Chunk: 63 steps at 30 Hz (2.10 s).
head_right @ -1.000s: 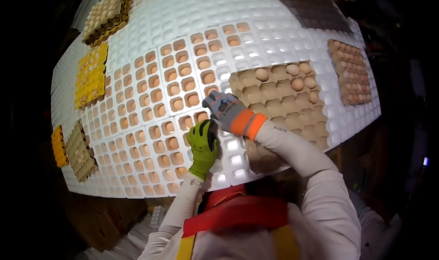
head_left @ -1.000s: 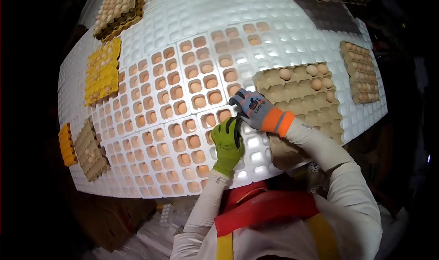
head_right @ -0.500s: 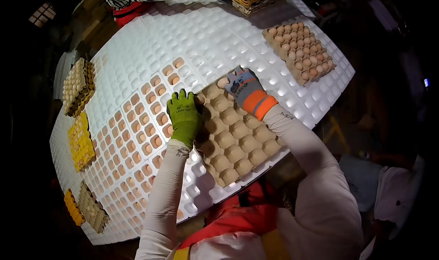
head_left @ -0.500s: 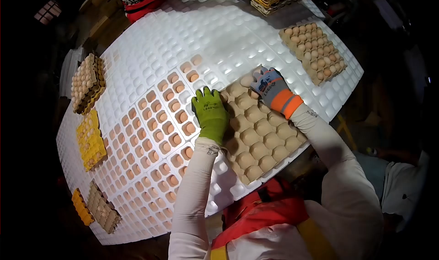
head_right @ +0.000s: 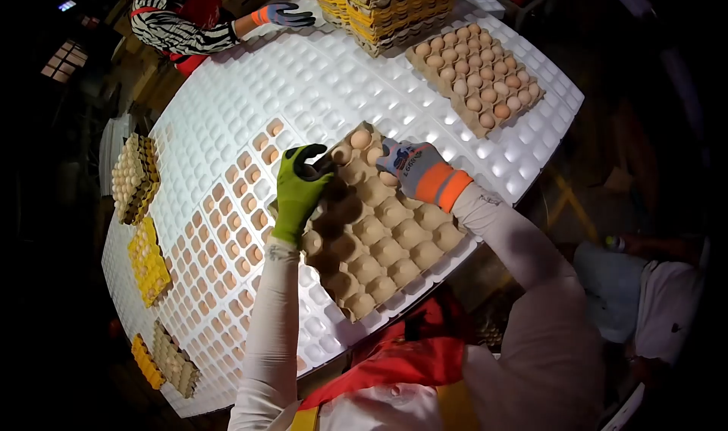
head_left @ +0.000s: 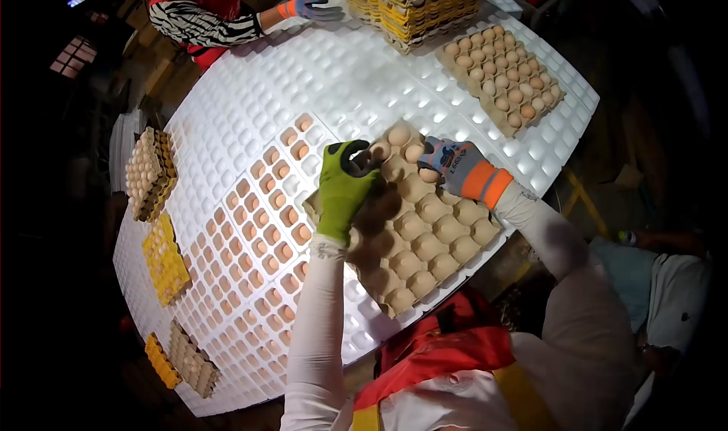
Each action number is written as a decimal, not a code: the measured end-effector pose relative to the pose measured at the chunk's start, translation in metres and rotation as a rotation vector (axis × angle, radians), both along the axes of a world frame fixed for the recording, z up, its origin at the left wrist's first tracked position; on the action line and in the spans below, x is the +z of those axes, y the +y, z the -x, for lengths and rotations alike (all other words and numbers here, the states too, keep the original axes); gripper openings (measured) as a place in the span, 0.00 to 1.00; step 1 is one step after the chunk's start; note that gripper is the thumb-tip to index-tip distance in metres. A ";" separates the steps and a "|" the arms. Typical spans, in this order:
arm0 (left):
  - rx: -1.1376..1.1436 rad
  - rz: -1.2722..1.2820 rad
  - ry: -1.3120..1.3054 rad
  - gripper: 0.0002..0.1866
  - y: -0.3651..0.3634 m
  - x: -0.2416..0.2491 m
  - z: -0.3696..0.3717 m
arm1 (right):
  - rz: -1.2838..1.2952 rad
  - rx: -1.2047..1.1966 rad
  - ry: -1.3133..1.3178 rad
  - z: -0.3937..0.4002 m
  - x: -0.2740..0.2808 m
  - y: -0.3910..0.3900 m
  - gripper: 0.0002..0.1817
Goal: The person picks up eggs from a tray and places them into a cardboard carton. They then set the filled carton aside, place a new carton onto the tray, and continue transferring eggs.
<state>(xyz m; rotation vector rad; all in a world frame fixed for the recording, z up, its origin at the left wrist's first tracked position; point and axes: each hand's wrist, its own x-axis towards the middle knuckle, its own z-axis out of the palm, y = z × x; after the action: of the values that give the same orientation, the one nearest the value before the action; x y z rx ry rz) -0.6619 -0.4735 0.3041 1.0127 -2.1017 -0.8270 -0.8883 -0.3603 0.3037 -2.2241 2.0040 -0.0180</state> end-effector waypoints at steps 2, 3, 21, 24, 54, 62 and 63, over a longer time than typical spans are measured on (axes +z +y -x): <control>0.011 0.220 -0.556 0.15 0.001 0.016 0.034 | 0.119 -0.093 -0.322 0.014 0.004 0.007 0.24; -0.026 0.267 -0.567 0.15 -0.004 0.006 0.042 | 0.176 -0.138 -0.482 0.023 0.007 0.012 0.23; -0.152 -0.388 0.149 0.18 -0.045 -0.005 0.028 | 0.542 -0.110 -0.607 0.010 -0.027 -0.005 0.17; -0.093 0.176 -0.599 0.16 -0.041 0.012 0.069 | 0.420 -0.129 -0.741 0.012 -0.027 -0.006 0.18; 1.117 -0.720 1.284 0.19 0.323 -0.038 -0.551 | -0.444 0.696 -1.076 -0.615 -0.012 -0.030 0.21; 1.178 -0.589 1.316 0.17 0.387 -0.036 -0.653 | -0.173 0.617 -0.461 -0.913 -0.033 0.001 0.28; 1.232 -0.628 1.302 0.17 0.382 -0.025 -0.654 | -0.261 0.566 -0.544 -0.910 -0.032 -0.001 0.27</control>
<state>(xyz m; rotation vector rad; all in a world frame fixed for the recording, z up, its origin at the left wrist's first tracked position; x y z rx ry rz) -0.0076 -0.0913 0.2792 1.2477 0.0091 -0.9855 0.0216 -0.3609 0.2719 -2.2155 1.0120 -0.2507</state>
